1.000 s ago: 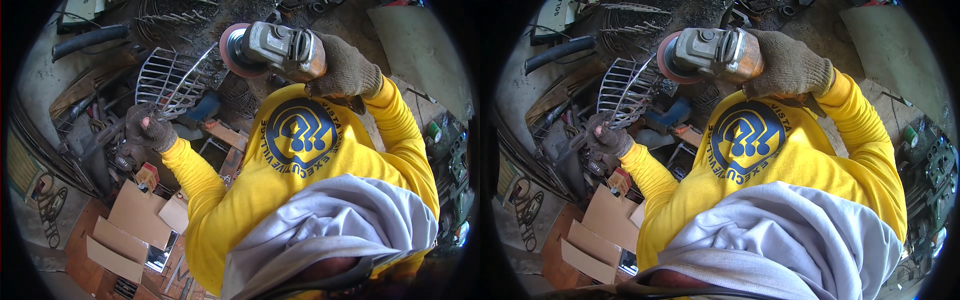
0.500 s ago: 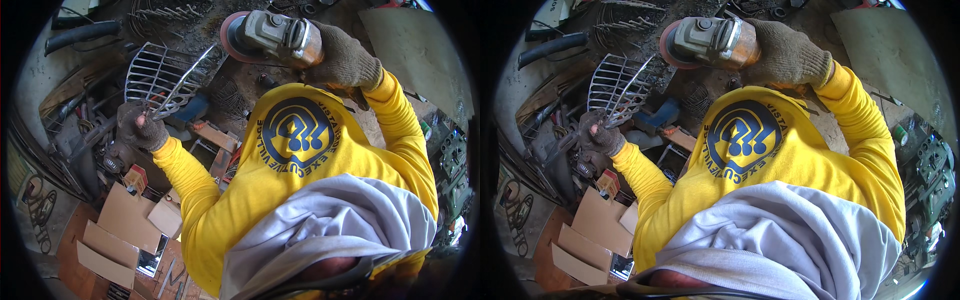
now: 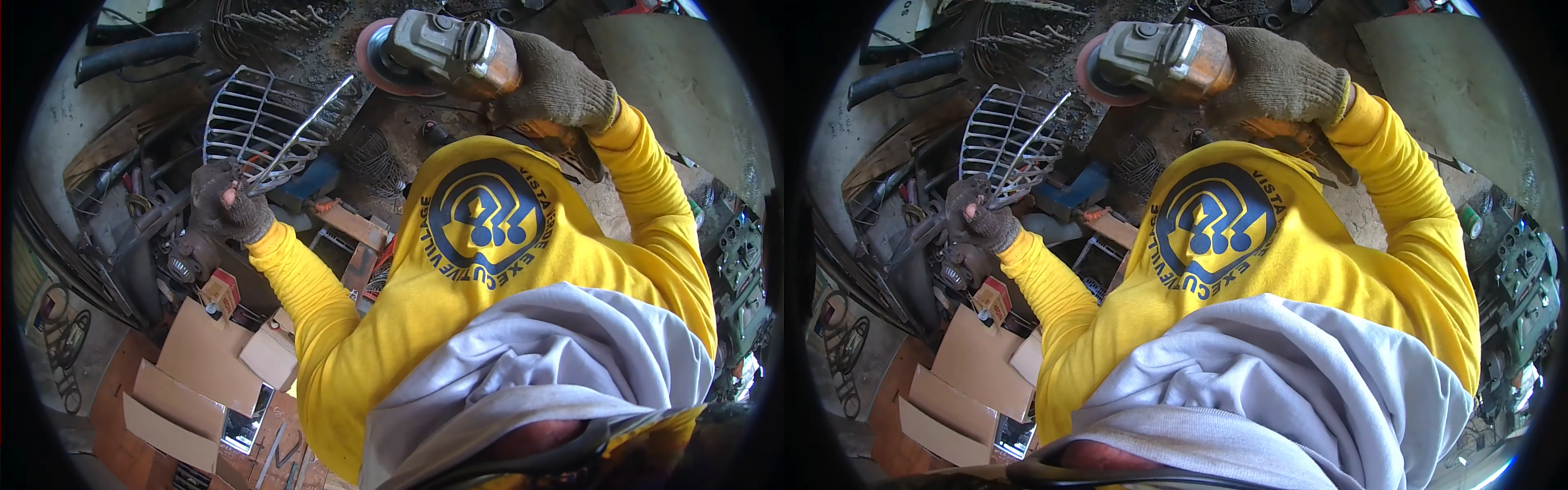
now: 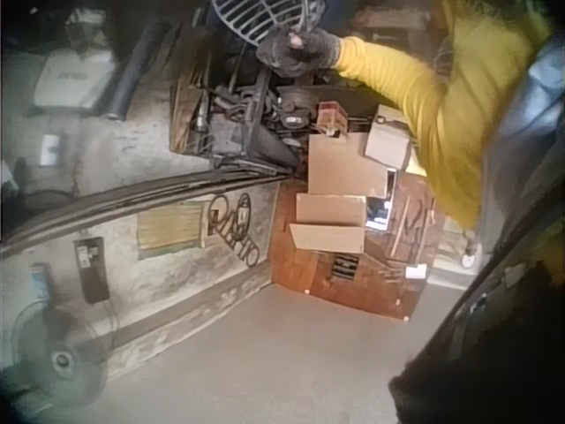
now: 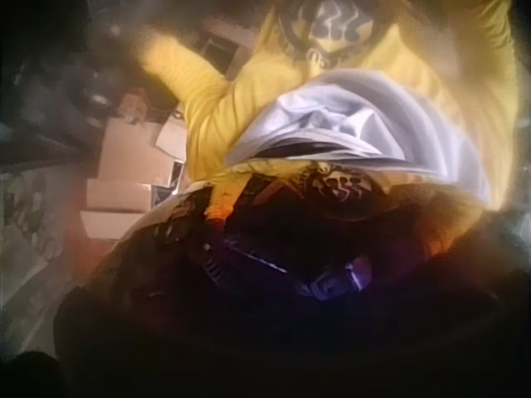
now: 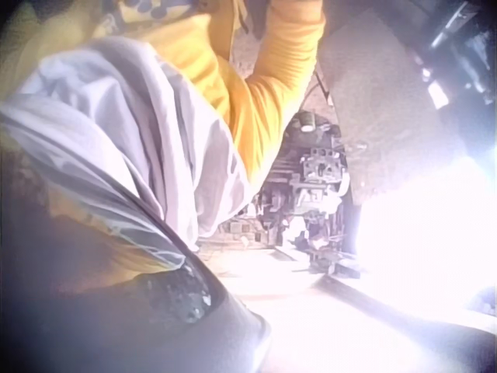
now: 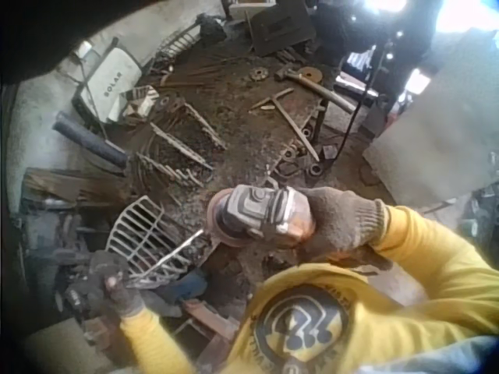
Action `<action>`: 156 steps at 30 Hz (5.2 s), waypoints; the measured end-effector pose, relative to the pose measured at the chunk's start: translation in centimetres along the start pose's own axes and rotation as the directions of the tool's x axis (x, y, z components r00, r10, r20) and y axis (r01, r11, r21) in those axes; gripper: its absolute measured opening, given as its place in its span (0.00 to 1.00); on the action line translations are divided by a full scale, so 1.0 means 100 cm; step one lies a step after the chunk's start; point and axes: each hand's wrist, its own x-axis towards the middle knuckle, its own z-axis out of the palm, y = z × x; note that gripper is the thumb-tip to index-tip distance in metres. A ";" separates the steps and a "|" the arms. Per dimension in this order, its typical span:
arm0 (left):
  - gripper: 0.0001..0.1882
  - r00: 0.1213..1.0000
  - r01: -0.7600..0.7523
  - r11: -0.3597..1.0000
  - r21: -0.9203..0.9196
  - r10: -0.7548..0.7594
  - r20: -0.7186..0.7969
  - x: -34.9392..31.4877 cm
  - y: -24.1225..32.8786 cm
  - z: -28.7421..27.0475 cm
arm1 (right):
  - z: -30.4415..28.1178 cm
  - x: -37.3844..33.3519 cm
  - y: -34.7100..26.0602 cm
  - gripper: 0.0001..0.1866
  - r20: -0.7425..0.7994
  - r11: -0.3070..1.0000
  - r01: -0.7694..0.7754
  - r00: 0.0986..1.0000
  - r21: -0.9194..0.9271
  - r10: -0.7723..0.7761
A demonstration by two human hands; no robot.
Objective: The person uses an angle grinder to smooth the edges of a metal grille, then secures it with a clamp and performs spot welding.
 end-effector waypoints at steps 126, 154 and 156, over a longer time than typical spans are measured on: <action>0.14 0.620 0.539 0.723 -0.431 -0.687 -0.378 -0.021 -0.011 0.006 | 0.000 -0.004 -0.043 0.48 0.039 0.958 0.285 0.958 -0.045 -0.283; 0.14 0.555 0.500 0.689 -0.524 -0.720 -0.416 0.068 0.051 0.039 | 0.009 -0.033 0.010 0.48 -0.035 0.991 0.026 0.999 0.130 -0.022; 0.14 0.579 0.518 0.703 -0.487 -0.707 -0.406 0.071 0.049 0.037 | 0.009 -0.033 0.010 0.47 -0.032 0.983 0.053 0.998 0.174 -0.048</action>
